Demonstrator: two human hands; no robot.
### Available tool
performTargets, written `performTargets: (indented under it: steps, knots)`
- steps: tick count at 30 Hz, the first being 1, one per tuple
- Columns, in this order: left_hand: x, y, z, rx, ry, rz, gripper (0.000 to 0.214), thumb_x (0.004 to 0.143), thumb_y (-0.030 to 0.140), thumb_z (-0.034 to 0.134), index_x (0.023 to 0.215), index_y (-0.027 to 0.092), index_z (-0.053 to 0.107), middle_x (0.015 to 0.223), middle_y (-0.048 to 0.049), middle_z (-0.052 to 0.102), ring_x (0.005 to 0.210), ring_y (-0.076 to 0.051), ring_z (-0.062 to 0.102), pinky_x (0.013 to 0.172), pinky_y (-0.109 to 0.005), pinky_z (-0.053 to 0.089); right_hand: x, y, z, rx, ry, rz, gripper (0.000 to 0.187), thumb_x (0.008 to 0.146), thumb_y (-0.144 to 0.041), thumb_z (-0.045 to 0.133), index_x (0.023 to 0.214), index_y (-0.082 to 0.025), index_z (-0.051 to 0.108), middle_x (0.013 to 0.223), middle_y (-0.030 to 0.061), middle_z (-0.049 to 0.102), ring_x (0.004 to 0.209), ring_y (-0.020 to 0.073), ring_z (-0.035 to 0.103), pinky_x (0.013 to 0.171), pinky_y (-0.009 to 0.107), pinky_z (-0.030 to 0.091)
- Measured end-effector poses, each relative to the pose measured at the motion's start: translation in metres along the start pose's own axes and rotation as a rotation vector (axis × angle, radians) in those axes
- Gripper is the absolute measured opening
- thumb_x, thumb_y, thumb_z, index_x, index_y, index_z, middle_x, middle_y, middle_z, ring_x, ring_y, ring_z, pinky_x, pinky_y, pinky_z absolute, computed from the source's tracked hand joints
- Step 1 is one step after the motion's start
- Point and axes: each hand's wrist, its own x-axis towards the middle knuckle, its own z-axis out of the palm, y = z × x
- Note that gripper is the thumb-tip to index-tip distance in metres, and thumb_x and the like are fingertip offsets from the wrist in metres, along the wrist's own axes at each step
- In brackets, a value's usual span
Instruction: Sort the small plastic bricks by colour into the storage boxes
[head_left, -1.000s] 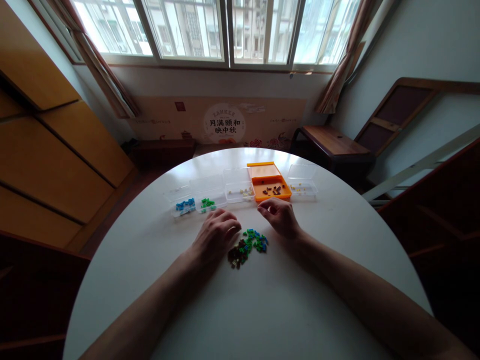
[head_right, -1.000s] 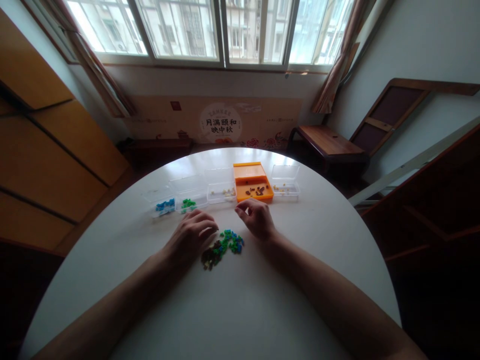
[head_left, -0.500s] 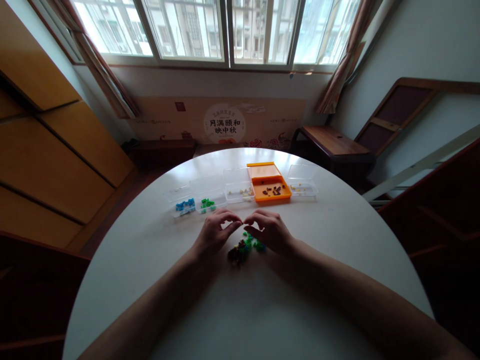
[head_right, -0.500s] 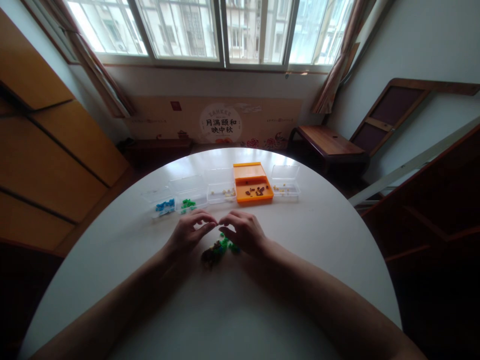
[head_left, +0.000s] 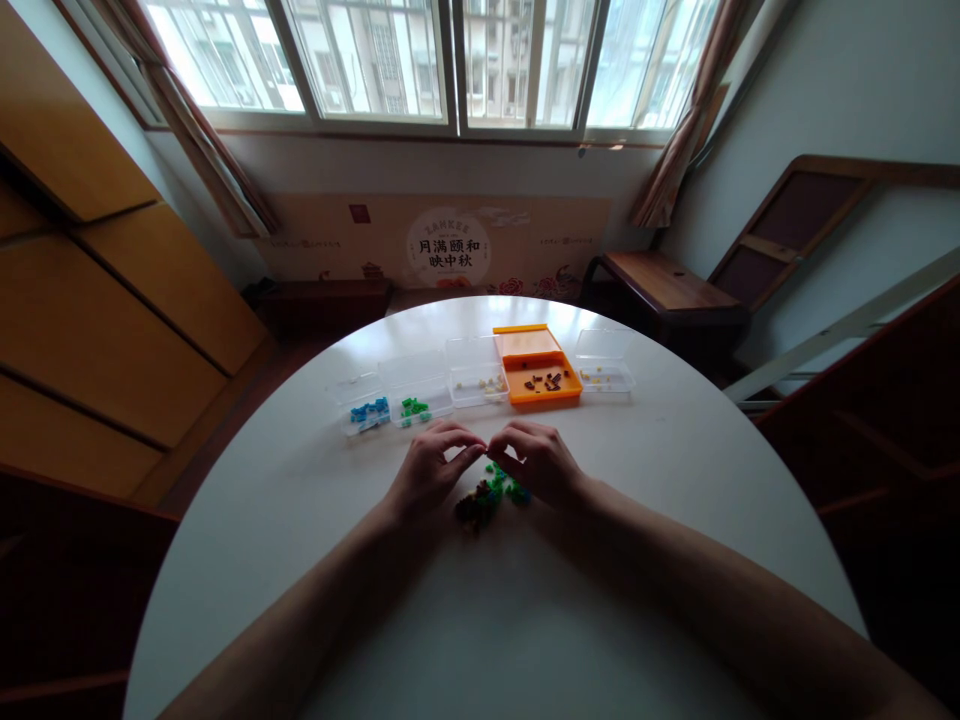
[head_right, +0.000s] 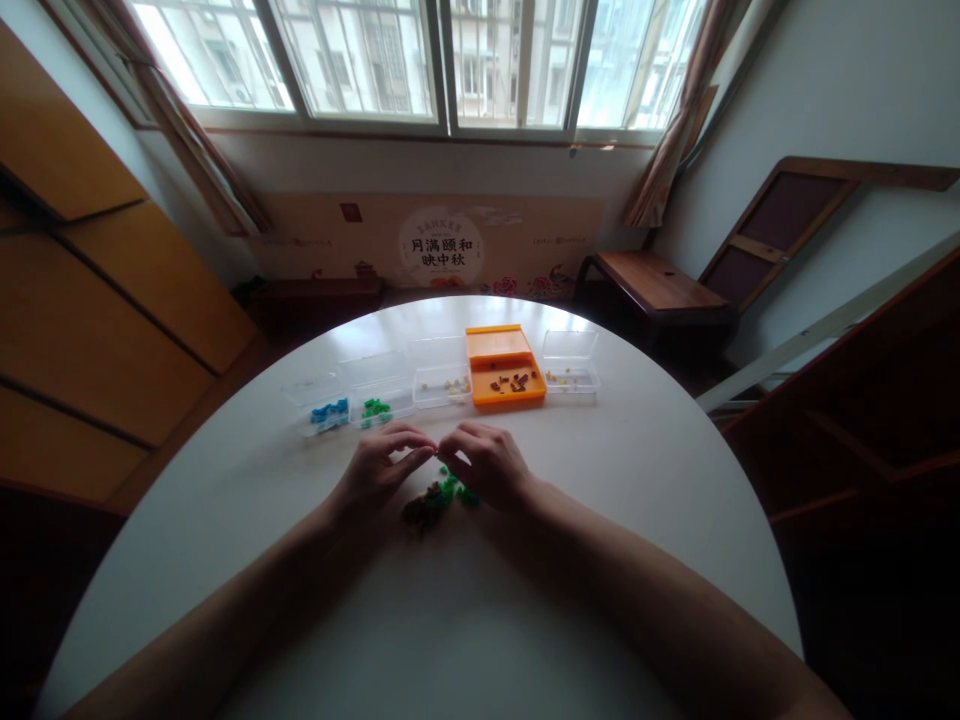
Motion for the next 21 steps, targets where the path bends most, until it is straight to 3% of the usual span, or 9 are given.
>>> performTargets:
  steps: [5,13,21]
  knots:
    - [-0.001,-0.002,-0.002,0.060,0.023,-0.040,0.017,0.086,0.032,0.060,0.087,0.019,0.071,0.085,-0.0042,0.068,0.081,-0.017,0.060,0.073,-0.028,0.047,0.003,0.011,-0.008,0.011,0.029,0.080,0.011,0.087,-0.022,0.058,0.078,-0.019,0.064,0.076,0.0009,0.066,0.063,0.0113,0.057,0.064,0.022,0.043]
    - [-0.001,-0.005,-0.003,0.099,-0.016,0.025,0.014,0.086,0.029,0.060,0.084,0.019,0.070,0.083,-0.0036,0.068,0.082,-0.017,0.061,0.076,-0.030,0.047,0.013,0.068,-0.034,-0.132,0.310,0.491,0.016,0.081,-0.029,0.058,0.080,-0.018,0.069,0.079,0.0045,0.070,0.061,0.0157,0.056,0.066,0.029,0.045]
    - [-0.002,-0.007,-0.001,0.118,-0.037,0.031,0.014,0.086,0.029,0.060,0.085,0.019,0.070,0.085,-0.0043,0.068,0.085,-0.017,0.061,0.079,-0.031,0.048,0.010,0.089,-0.039,-0.194,0.310,0.591,0.022,0.080,-0.031,0.054,0.083,-0.019,0.071,0.082,0.0059,0.072,0.074,0.0215,0.063,0.072,0.032,0.045]
